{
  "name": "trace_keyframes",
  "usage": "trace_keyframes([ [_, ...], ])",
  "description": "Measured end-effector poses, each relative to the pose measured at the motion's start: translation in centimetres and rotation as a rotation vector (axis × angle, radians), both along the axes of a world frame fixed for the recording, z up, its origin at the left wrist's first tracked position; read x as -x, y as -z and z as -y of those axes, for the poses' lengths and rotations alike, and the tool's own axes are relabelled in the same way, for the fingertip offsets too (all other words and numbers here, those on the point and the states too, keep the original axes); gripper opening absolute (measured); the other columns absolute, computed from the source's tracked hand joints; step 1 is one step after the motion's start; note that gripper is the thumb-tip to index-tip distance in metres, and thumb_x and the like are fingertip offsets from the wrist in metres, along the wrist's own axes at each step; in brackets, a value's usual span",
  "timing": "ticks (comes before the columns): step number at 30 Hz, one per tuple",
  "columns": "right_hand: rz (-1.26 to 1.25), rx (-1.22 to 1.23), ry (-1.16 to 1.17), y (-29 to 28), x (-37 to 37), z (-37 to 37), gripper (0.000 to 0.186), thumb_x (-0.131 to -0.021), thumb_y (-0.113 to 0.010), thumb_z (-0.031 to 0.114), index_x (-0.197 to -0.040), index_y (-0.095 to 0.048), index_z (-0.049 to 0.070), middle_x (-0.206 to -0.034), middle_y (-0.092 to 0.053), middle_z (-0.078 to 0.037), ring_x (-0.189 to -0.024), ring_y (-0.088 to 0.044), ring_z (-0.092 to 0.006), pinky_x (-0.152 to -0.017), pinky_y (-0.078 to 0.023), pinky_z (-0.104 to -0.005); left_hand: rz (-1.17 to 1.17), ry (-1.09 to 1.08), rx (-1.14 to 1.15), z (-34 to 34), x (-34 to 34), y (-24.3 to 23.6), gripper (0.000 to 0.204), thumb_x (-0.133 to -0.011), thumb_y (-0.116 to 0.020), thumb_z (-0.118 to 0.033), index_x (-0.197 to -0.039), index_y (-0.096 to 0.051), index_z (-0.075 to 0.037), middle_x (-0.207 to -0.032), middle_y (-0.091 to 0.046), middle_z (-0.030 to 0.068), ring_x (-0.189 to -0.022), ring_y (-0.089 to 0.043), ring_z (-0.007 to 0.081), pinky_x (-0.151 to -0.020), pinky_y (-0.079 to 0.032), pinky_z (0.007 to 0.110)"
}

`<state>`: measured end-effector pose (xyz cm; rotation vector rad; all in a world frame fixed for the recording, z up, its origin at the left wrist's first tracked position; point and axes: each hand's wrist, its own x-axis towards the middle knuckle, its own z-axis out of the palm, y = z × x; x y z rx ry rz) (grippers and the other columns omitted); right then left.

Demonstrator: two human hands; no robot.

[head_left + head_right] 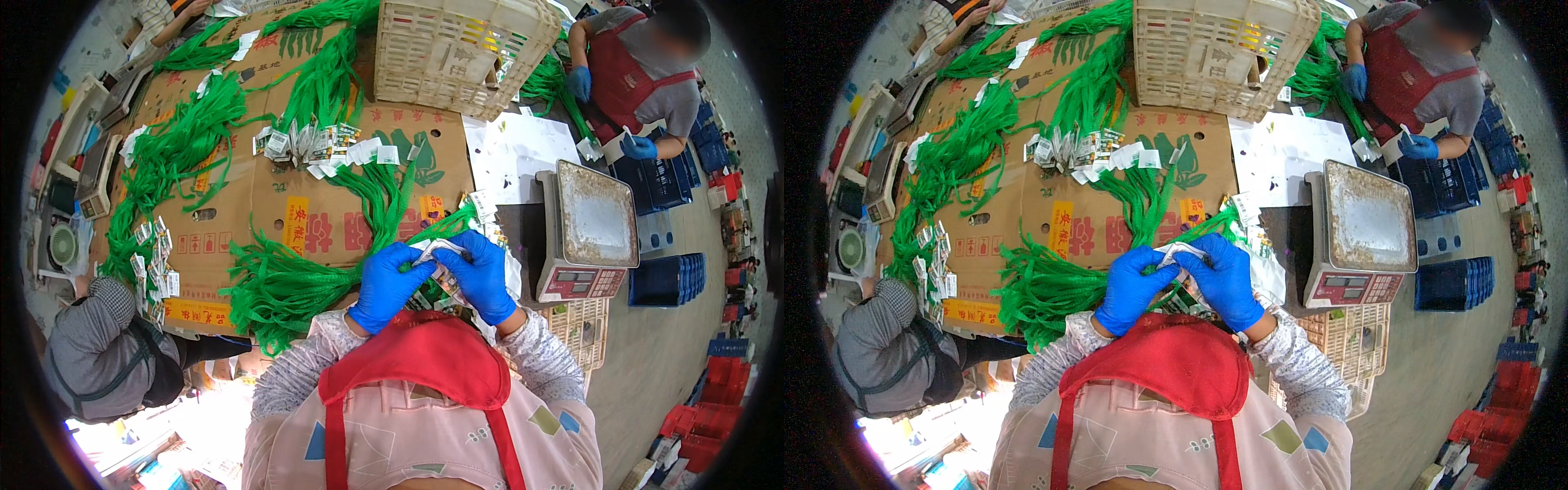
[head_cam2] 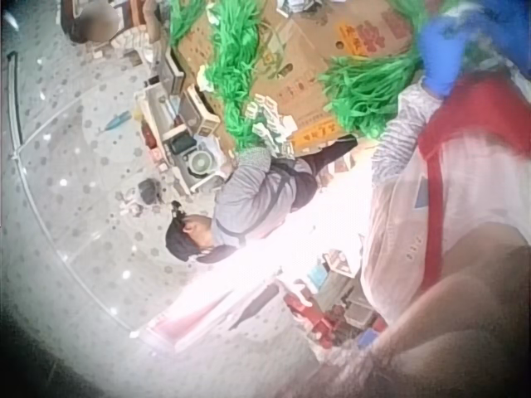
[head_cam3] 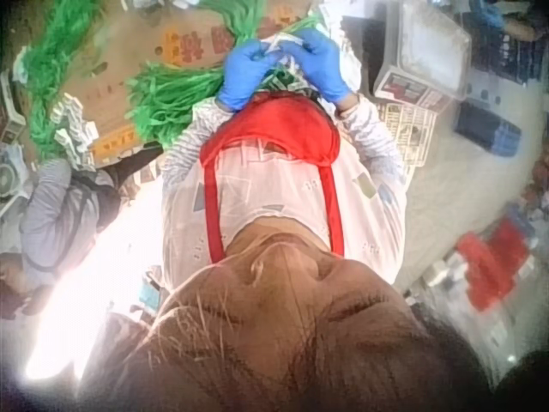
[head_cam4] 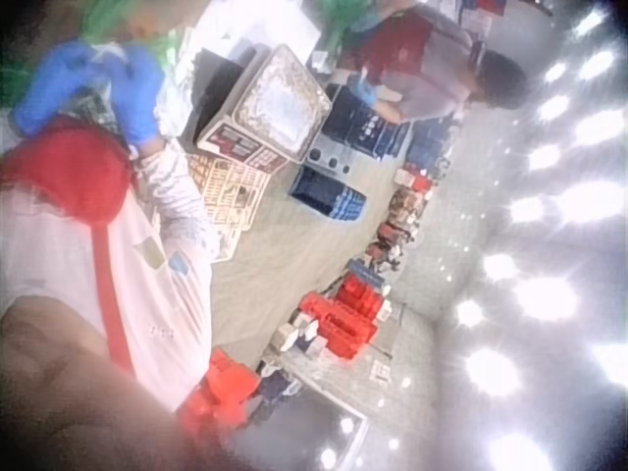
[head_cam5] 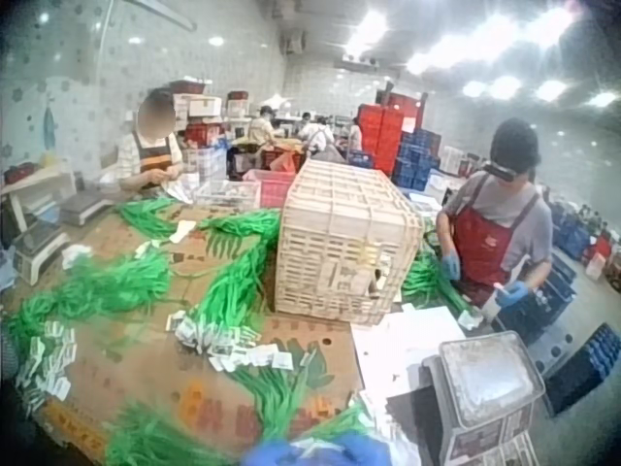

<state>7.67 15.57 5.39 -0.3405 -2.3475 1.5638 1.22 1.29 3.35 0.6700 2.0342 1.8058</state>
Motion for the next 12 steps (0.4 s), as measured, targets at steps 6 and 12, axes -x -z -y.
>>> trace_keyframes([
  [6, 0.038, 0.220, 0.028, -0.4, 0.1, 0.2, 0.015, -0.074, -0.064, 0.007, -0.088, -0.061, 0.001, -0.076, -0.059, -0.004, -0.067, -0.052, -0.0082, -0.061, -0.043, -0.0221, 0.123, -0.030, -0.002, 0.1, 0.2, -0.1, 0.014, -0.071, -0.066, -0.009, -0.082, -0.062, -0.001, -0.077, -0.060, 0.0060, -0.071, -0.055, 0.0128, -0.065, -0.043, 0.026],
  [12, 0.059, 0.169, 0.075, 0.9, -0.4, -0.8, 0.013, -0.074, -0.065, 0.009, -0.084, -0.063, 0.001, -0.073, -0.060, -0.005, -0.065, -0.053, -0.0080, -0.060, -0.043, -0.0222, 0.288, 0.078, -0.270, 0.1, 0.1, -0.2, 0.039, -0.078, -0.060, -0.012, -0.116, -0.052, -0.006, -0.097, -0.060, 0.0075, -0.067, -0.053, 0.0096, -0.061, -0.042, 0.022],
])
